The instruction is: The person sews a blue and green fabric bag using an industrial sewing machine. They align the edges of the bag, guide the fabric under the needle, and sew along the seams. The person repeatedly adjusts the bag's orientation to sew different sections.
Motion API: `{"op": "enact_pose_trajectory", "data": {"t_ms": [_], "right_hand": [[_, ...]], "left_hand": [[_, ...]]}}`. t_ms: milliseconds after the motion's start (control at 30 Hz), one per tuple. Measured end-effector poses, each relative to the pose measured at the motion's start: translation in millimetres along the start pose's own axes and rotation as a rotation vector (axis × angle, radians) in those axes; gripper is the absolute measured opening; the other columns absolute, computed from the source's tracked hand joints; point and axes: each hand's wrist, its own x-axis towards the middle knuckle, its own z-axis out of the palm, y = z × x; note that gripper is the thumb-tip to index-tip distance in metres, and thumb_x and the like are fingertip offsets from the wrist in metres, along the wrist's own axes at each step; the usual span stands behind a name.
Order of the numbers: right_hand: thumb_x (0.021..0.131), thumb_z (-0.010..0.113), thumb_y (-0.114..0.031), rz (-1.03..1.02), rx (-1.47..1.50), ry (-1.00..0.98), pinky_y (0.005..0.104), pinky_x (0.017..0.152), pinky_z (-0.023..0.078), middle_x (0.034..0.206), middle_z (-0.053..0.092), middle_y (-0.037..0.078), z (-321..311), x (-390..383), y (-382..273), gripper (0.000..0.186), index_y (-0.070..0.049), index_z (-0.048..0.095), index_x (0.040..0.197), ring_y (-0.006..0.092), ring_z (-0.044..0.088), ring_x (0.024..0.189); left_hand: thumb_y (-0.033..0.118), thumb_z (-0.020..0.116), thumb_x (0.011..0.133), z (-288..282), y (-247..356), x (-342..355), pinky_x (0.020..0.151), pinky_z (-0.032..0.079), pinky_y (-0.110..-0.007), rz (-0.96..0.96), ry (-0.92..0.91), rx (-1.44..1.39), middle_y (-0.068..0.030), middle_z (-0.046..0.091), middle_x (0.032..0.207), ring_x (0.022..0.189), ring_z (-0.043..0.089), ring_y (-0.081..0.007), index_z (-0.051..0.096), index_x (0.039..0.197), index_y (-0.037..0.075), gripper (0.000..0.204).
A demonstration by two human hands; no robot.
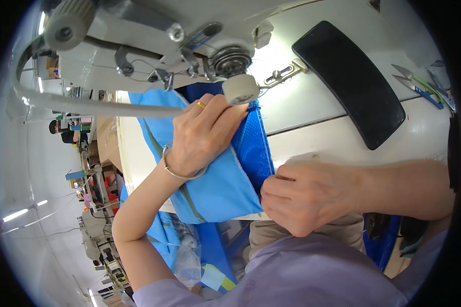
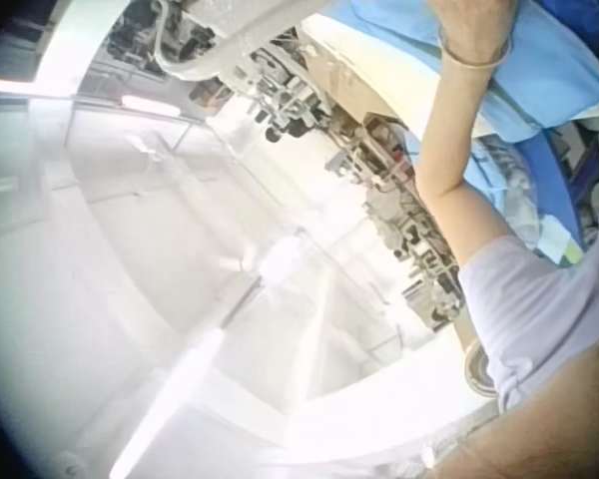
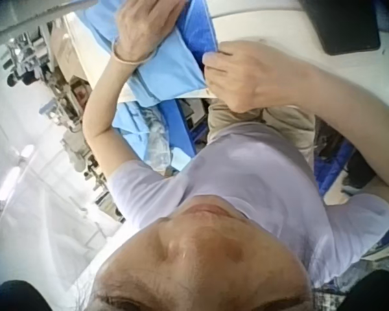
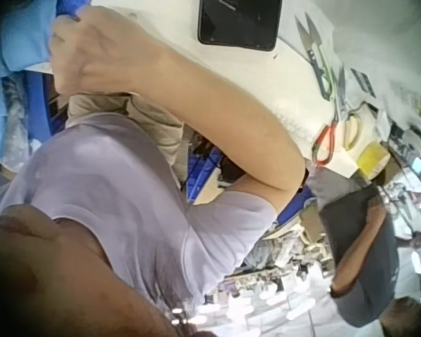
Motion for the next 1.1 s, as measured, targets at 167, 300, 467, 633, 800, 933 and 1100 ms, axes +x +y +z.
{"op": "enact_pose_trajectory", "data": {"t_ms": [167, 300, 467, 633, 800, 933, 1100], "right_hand": [[0.056, 0.065, -0.022, 0.027, 0.009, -0.002, 0.0299, 0.052, 0.036, 0.059, 0.048, 0.002, 0, 0, -1, 0.021, -0.003, 0.057, 0.055, 0.0182, 0.050, 0.071], [0.058, 0.065, -0.022, 0.018, -0.004, -0.006, 0.0296, 0.053, 0.037, 0.060, 0.049, 0.002, -2, 0, -2, 0.020, -0.003, 0.058, 0.057, 0.0180, 0.050, 0.070], [0.063, 0.064, -0.015, 0.006, 0.014, -0.107, 0.0262, 0.059, 0.045, 0.077, 0.062, 0.007, -9, 4, 0, 0.025, 0.003, 0.068, 0.079, 0.0168, 0.058, 0.074], [0.066, 0.066, -0.013, 0.018, 0.018, -0.181, 0.0275, 0.063, 0.049, 0.087, 0.068, 0.012, -15, 3, -2, 0.025, 0.003, 0.069, 0.084, 0.0192, 0.062, 0.079], [0.068, 0.066, -0.013, 0.039, 0.004, -0.190, 0.0289, 0.068, 0.052, 0.093, 0.069, 0.013, -18, 9, -1, 0.027, 0.003, 0.070, 0.088, 0.0213, 0.063, 0.083], [0.069, 0.065, -0.014, 0.069, -0.019, -0.167, 0.0292, 0.071, 0.052, 0.096, 0.069, 0.013, -15, 11, 4, 0.031, 0.005, 0.070, 0.093, 0.0220, 0.062, 0.088], [0.070, 0.065, -0.014, 0.124, -0.051, -0.187, 0.0304, 0.074, 0.054, 0.100, 0.070, 0.014, -16, 11, 11, 0.032, 0.003, 0.070, 0.096, 0.0240, 0.064, 0.093]], "left_hand": [[-0.004, 0.075, 0.072, -6, -4, -4, 0.062, 0.051, -0.033, 0.004, -0.023, -0.084, -0.0069, 0.069, 0.098, 0.075, 0.065, -0.0230, 0.075, 0.117, 0.009, 0.046], [-0.005, 0.073, 0.072, 3, -11, -7, 0.063, 0.053, -0.033, 0.049, 0.051, -0.137, -0.0073, 0.070, 0.098, 0.076, 0.066, -0.0234, 0.076, 0.114, 0.007, 0.044], [0.000, 0.074, 0.070, 10, -11, -10, 0.059, 0.054, -0.030, 0.138, 0.157, -0.068, -0.0076, 0.071, 0.092, 0.073, 0.065, -0.0207, 0.077, 0.106, 0.004, 0.036], [0.003, 0.074, 0.069, 8, -8, -6, 0.055, 0.052, -0.028, 0.148, 0.180, -0.039, -0.0058, 0.070, 0.091, 0.073, 0.065, -0.0179, 0.076, 0.101, 0.005, 0.032], [0.005, 0.074, 0.071, 11, -13, -4, 0.054, 0.052, -0.029, 0.121, 0.165, -0.055, -0.0037, 0.069, 0.090, 0.074, 0.065, -0.0182, 0.075, 0.098, 0.006, 0.028], [0.010, 0.069, 0.072, 26, -27, -1, 0.059, 0.053, -0.031, 0.172, 0.320, -0.116, -0.0041, 0.061, 0.083, 0.077, 0.061, -0.0188, 0.068, 0.088, 0.004, 0.017], [0.004, 0.070, 0.071, 32, -30, 1, 0.060, 0.055, -0.034, 0.071, 0.312, -0.101, -0.0044, 0.070, 0.095, 0.079, 0.067, -0.0219, 0.075, 0.093, 0.010, 0.023]]}}
